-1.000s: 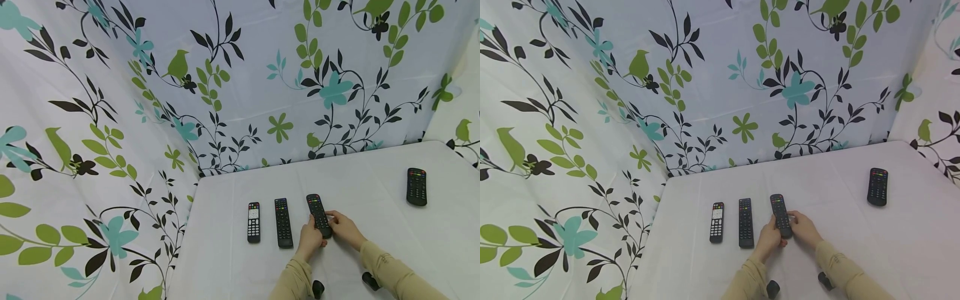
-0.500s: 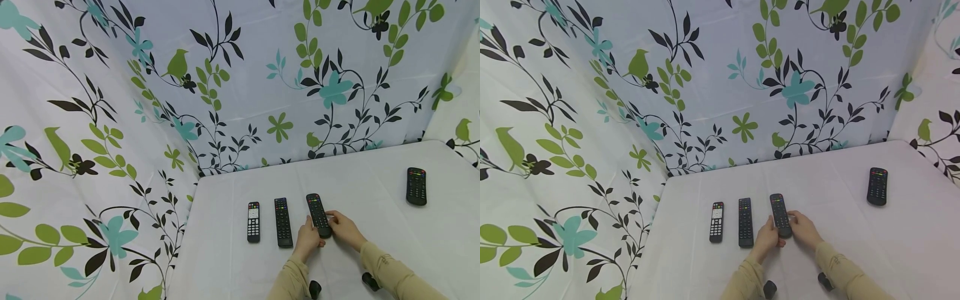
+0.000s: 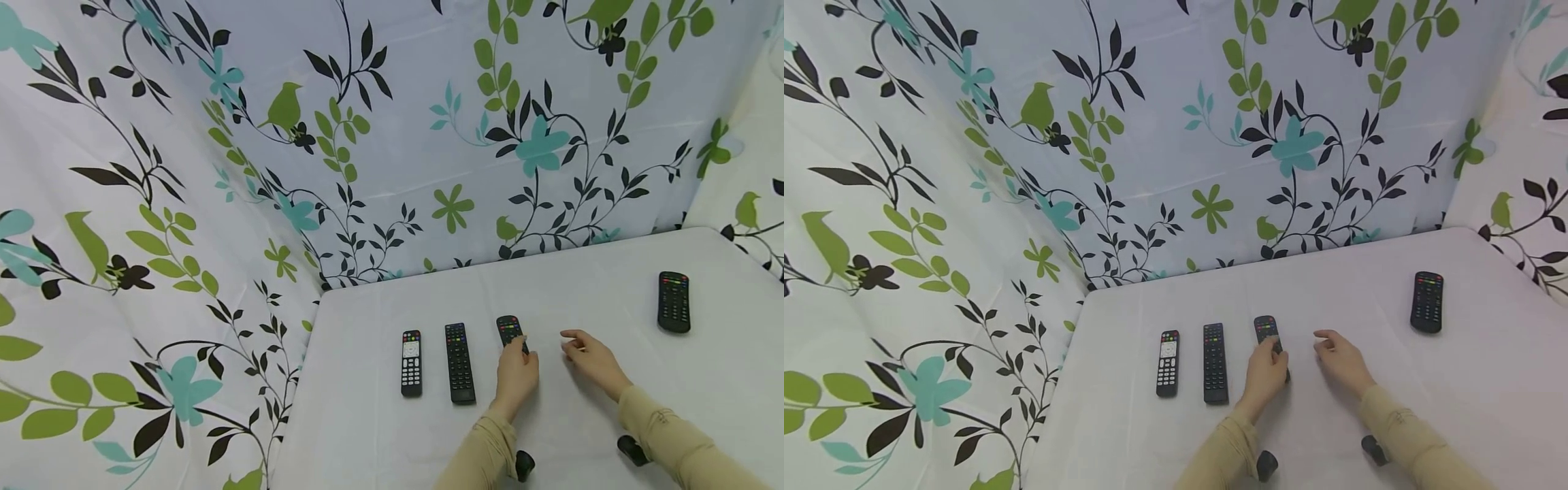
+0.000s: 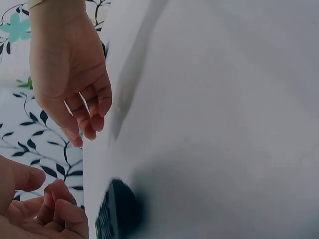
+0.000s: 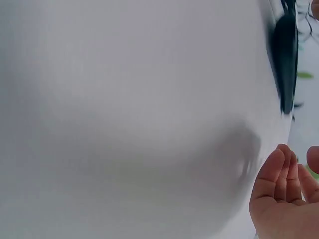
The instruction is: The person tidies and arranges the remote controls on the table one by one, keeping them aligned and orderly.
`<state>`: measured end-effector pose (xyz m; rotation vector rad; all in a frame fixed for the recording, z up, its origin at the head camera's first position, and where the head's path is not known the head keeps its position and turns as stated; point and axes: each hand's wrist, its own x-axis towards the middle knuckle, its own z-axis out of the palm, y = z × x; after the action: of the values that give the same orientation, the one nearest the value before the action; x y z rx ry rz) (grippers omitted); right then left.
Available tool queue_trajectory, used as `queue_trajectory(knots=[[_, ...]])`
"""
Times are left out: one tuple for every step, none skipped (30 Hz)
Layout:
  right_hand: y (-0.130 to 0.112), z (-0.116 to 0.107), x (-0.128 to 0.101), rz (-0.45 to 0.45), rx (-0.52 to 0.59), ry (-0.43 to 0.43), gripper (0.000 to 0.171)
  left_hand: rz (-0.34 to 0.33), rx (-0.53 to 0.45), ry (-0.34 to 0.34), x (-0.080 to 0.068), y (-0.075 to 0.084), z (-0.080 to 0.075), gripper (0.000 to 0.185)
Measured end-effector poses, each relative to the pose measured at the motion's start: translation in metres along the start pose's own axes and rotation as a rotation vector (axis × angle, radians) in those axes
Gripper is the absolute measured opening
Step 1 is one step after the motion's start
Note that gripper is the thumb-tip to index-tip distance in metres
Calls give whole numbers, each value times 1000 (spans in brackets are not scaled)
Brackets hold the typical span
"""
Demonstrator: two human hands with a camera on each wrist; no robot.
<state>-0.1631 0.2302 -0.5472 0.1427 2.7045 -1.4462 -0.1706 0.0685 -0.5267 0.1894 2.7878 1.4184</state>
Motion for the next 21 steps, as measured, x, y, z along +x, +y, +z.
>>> queue_trajectory(knots=[[3,-6,0,1,4,7,47,23,12,-3,1,5,4,35],[7,-12,1,5,5,16,48,50,40,-9,2,10,7,34],[11,-17,2,10,2,29,49,68,66,-19,3,15,11,34],[16,-24,3,14,-3,46,50,81,94,-34,4,21,16,34],[21,-30,3,20,-6,63,51,94,124,-50,5,26,20,34],[25,-37,4,27,-14,87,52,101,150,-67,6,31,25,34],[30,-43,4,34,-19,112,52,113,172,-88,7,36,30,34],[34,-50,5,41,-19,141,52,128,195,-102,8,40,35,34],[38,-56,5,48,-21,178,52,136,205,-119,10,44,39,33],[42,-62,6,57,-24,220,52,146,212,-132,12,48,44,33],[46,-68,7,72,-28,259,51,157,222,-145,13,51,48,33],[49,-72,8,86,-29,302,51,165,232,-160,15,54,51,33],[53,-77,9,101,-34,341,50,171,240,-178,17,56,55,33],[57,-83,11,119,-40,382,49,178,249,-196,18,60,58,33],[60,-88,12,138,-46,417,48,180,255,-215,19,63,62,33],[63,-93,13,157,-53,449,47,182,262,-232,20,67,65,33],[66,-97,14,176,-54,472,47,181,259,-251,21,70,69,34],[68,-101,15,196,-55,494,46,167,243,-270,22,73,72,34],[70,-105,16,214,-55,507,47,148,217,-282,22,76,75,34],[72,-108,16,234,-49,519,47,126,188,-291,22,79,79,34],[73,-111,17,255,-41,525,48,99,148,-302,22,81,82,34]])
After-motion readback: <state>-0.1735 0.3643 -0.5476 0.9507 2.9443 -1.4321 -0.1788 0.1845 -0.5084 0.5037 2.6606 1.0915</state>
